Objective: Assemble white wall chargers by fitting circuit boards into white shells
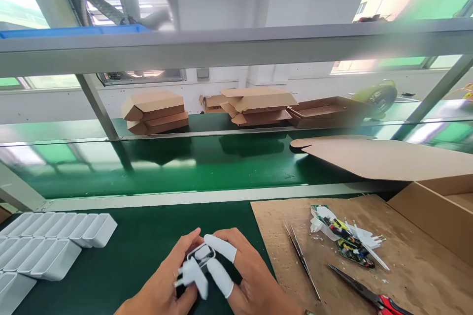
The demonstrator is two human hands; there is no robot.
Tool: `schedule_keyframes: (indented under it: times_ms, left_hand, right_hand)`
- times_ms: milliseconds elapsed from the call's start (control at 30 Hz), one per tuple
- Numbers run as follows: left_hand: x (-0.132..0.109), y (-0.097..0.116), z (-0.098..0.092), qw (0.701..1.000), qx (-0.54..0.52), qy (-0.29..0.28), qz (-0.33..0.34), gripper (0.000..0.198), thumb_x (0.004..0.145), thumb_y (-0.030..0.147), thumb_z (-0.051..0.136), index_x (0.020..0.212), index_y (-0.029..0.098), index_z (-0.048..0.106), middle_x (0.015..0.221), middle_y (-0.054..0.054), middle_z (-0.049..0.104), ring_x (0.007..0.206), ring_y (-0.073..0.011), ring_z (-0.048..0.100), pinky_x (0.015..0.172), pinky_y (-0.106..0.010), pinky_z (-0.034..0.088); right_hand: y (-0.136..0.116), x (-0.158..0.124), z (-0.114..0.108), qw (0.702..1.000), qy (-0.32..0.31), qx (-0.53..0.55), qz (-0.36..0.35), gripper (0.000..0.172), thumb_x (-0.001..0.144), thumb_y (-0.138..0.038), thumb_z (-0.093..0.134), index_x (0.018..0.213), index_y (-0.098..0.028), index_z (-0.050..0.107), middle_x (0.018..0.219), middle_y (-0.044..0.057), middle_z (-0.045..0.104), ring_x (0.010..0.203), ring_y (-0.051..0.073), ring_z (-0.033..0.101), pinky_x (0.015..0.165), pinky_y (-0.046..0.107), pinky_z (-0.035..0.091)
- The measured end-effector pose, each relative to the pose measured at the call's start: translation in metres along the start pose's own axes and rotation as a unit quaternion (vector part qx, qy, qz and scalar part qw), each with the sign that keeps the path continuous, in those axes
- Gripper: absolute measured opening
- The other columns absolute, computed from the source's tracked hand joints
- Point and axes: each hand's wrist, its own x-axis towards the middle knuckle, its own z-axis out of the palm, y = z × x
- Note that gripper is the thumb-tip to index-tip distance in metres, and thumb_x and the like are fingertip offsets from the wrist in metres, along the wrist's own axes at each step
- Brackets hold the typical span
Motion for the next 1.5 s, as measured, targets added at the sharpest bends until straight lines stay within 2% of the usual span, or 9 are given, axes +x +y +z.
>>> schedule_keyframes:
  times_ms: [200,400,667,800,900,1000,1100,1367,1500]
  left_hand:
    - [0.008,0.005,-0.001,0.988,-0.136,0.045,-0.056,0.068,0.099,0.022,0.059,0.158,0.034,0.029,0.134,-0.010,0.068,0.118,-0.0263,0.072,0.097,-0.042,0.063]
    - [0.004,-0.005,-0.004,0.985,-0.116,0.099,-0.080,0.083,0.092,0.030,0.075,0.160,0.033,0.028,0.149,-0.014,0.058,0.135,-0.0317,0.061,0.114,-0.052,0.052]
    - [0.001,-0.006,-0.008,0.990,-0.060,0.108,-0.062,0.106,0.084,0.029,0.086,0.163,0.043,0.018,0.153,-0.010,0.055,0.137,-0.0345,0.059,0.117,-0.060,0.048]
    - [0.003,0.004,-0.011,0.992,0.009,0.121,0.043,0.091,0.092,0.046,0.079,0.164,0.038,0.025,0.163,-0.016,0.042,0.146,-0.0390,0.050,0.117,-0.060,0.048]
    - [0.005,0.009,-0.013,0.986,0.059,0.123,0.100,0.067,0.101,0.031,0.069,0.159,0.031,0.037,0.159,-0.018,0.047,0.146,-0.0337,0.052,0.117,-0.050,0.051]
    - [0.006,0.009,-0.015,0.983,0.062,0.147,0.090,0.044,0.099,0.010,0.062,0.139,0.027,0.056,0.134,-0.013,0.066,0.124,-0.0237,0.068,0.107,-0.036,0.059]
    - [0.006,0.005,-0.018,0.982,0.036,0.172,0.076,0.032,0.096,0.009,0.065,0.123,0.026,0.061,0.116,-0.009,0.071,0.107,-0.0207,0.073,0.094,-0.031,0.063]
    - [0.006,0.001,-0.019,0.988,0.017,0.148,0.050,0.030,0.096,0.010,0.065,0.121,0.026,0.060,0.117,-0.008,0.069,0.103,-0.0197,0.074,0.090,-0.031,0.064]
    - [0.006,0.001,-0.018,0.989,0.002,0.141,0.039,0.030,0.096,0.010,0.065,0.121,0.027,0.060,0.117,-0.008,0.068,0.102,-0.0199,0.074,0.090,-0.032,0.064]
  right_hand:
    - [0.018,-0.002,0.008,0.993,-0.109,-0.004,-0.034,0.053,0.093,-0.006,0.060,0.141,-0.029,0.062,0.149,0.010,0.061,0.135,0.024,0.061,0.112,0.037,0.054]
    - [0.028,0.000,0.017,0.994,-0.008,-0.033,-0.102,0.052,0.094,-0.005,0.052,0.141,-0.027,0.054,0.129,0.012,0.070,0.115,0.021,0.072,0.095,0.030,0.062]
    - [0.027,0.004,0.019,0.996,-0.022,-0.007,-0.089,0.044,0.091,-0.003,0.055,0.128,-0.026,0.061,0.123,0.012,0.072,0.106,0.021,0.074,0.087,0.030,0.063]
    - [0.026,0.004,0.018,0.994,-0.010,-0.009,-0.104,0.047,0.089,0.000,0.053,0.128,-0.025,0.059,0.126,0.012,0.070,0.109,0.021,0.073,0.090,0.031,0.063]
    - [0.025,0.002,0.018,0.995,-0.038,-0.022,-0.092,0.056,0.083,0.003,0.048,0.131,-0.024,0.058,0.124,0.012,0.071,0.111,0.022,0.073,0.093,0.032,0.063]
    - [0.027,-0.002,0.021,0.992,-0.019,-0.048,-0.111,0.064,0.085,0.002,0.048,0.145,-0.019,0.047,0.129,0.015,0.069,0.117,0.025,0.070,0.099,0.036,0.062]
    - [0.028,-0.004,0.024,0.991,-0.026,-0.054,-0.120,0.061,0.090,0.001,0.048,0.147,-0.020,0.044,0.127,0.015,0.069,0.112,0.026,0.070,0.097,0.037,0.062]
    - [0.024,0.005,0.019,0.991,-0.114,-0.050,-0.057,0.052,0.084,-0.004,0.050,0.132,-0.024,0.056,0.115,0.012,0.069,0.094,0.026,0.071,0.075,0.036,0.064]
    - [0.032,0.001,0.022,0.995,-0.081,0.004,-0.051,0.044,0.096,-0.009,0.052,0.136,-0.028,0.051,0.118,0.009,0.069,0.097,0.022,0.072,0.083,0.033,0.063]
